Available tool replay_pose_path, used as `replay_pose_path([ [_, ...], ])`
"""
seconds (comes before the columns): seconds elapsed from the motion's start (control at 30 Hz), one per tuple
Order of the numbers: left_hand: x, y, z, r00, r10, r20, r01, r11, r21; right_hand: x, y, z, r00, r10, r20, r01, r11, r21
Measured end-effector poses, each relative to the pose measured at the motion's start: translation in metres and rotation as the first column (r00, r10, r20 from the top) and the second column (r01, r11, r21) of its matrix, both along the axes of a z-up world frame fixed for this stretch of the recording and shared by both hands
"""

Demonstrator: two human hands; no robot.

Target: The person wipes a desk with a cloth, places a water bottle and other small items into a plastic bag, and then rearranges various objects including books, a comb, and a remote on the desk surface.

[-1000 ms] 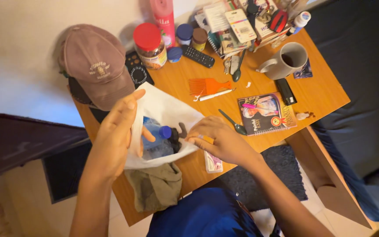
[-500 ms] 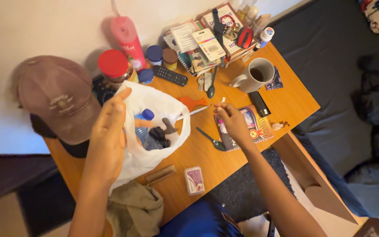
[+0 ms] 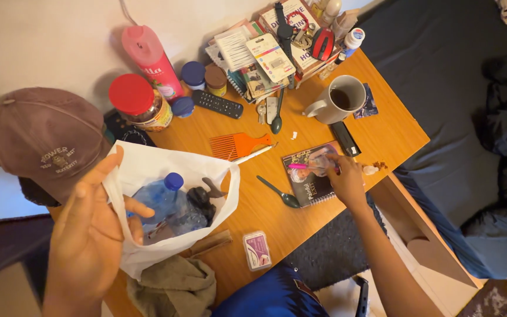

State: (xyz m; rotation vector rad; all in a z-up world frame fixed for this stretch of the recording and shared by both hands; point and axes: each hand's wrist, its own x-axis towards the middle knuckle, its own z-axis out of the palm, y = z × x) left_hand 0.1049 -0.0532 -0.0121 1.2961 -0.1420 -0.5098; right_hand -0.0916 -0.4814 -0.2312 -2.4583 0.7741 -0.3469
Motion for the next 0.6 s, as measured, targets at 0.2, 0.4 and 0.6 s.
replay_pose_path([
  [0.2, 0.001, 0.004, -0.004, 0.999, -0.016, 0.034, 0.017, 1.000, -0.017, 0.006, 0.021, 0.005, 0.994, 0.079, -0.073, -0.077, 0.997, 0.029],
  [0.4, -0.003, 0.006, -0.005, 0.999, -0.047, 0.017, 0.047, 0.998, -0.036, -0.005, 0.026, 0.003, 1.000, 0.002, -0.019, -0.004, 0.997, -0.080],
  [0.6, -0.013, 0.011, -0.006, 0.995, -0.082, -0.053, 0.080, 0.996, -0.038, -0.052, 0.047, -0.034, 0.998, -0.055, -0.032, 0.047, 0.974, -0.224],
])
